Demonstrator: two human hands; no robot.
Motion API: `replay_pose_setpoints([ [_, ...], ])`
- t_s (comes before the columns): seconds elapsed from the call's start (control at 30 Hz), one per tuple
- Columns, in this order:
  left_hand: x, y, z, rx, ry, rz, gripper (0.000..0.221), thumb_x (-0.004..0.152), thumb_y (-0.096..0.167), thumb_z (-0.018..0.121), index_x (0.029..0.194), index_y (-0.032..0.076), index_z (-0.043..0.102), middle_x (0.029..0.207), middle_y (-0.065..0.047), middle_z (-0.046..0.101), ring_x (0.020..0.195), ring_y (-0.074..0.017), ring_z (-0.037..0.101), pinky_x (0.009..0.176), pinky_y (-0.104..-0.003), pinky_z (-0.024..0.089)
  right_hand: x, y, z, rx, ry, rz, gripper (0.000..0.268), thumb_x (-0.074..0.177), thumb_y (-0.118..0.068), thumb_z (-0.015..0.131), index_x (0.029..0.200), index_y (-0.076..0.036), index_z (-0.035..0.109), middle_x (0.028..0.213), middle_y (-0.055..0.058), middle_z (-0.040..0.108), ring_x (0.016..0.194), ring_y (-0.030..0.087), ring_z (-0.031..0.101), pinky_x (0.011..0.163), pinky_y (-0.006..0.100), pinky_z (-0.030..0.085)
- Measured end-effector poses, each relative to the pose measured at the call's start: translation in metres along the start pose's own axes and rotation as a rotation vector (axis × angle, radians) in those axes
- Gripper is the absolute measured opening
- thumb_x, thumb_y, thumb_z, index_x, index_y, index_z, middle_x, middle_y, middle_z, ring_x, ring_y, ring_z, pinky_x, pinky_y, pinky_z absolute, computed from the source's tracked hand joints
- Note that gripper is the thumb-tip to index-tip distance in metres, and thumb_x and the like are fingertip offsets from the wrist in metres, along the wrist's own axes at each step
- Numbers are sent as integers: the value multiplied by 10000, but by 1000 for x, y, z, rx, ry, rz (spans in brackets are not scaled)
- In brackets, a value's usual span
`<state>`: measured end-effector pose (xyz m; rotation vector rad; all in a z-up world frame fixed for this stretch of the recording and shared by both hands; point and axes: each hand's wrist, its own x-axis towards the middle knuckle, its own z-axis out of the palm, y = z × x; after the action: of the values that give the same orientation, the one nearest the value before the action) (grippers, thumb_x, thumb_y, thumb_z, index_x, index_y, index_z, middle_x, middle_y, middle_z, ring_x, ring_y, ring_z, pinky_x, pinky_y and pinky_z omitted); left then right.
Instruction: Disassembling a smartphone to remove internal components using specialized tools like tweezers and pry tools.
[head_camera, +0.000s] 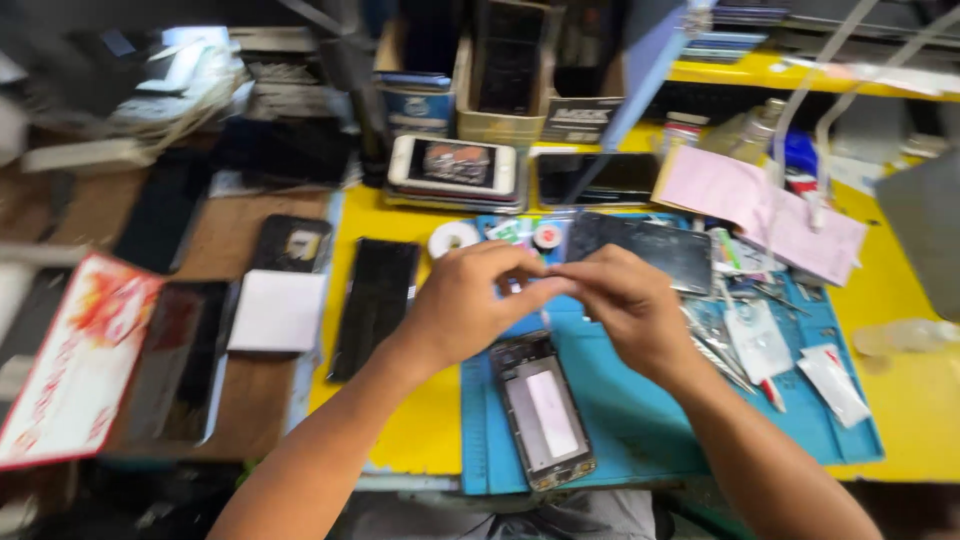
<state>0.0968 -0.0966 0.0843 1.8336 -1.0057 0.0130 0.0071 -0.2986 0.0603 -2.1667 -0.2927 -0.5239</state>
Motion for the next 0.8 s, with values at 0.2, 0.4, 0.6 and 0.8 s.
replay_pose_setpoints([
  [0.2,-6,-9,12,-115,-110,5,79,890,151,788,868,80,762,797,-17,722,658,-142,600,618,-293,509,-30,19,11,-16,-55,-85,433,961,35,713,1360,-121,651,991,90,655,880,213,673,754,319,543],
  [0.4,-9,-17,15,-37,-128,145,101,892,130,796,865,95,705,835,-25,718,761,-178,692,679,-317,552,-33,23,7,-23,-148,-126,378,1014,-93,690,1386,-110,626,921,86,642,739,221,643,651,322,498],
  [0.6,-2,-17,2,-12,-89,314,142,936,72,775,858,36,661,791,-69,668,685,-225,631,625,-354,500,-16,9,-11,9,-236,-25,274,975,-93,673,1246,-58,694,920,98,698,802,246,695,712,323,520],
  [0.8,-14,-33,-11,55,-310,202,128,968,160,787,909,95,694,854,-25,668,740,-231,639,626,-374,479,-26,-8,-12,-214,-236,-77,214,998,23,707,1194,-52,745,1037,126,698,877,259,676,747,355,535],
])
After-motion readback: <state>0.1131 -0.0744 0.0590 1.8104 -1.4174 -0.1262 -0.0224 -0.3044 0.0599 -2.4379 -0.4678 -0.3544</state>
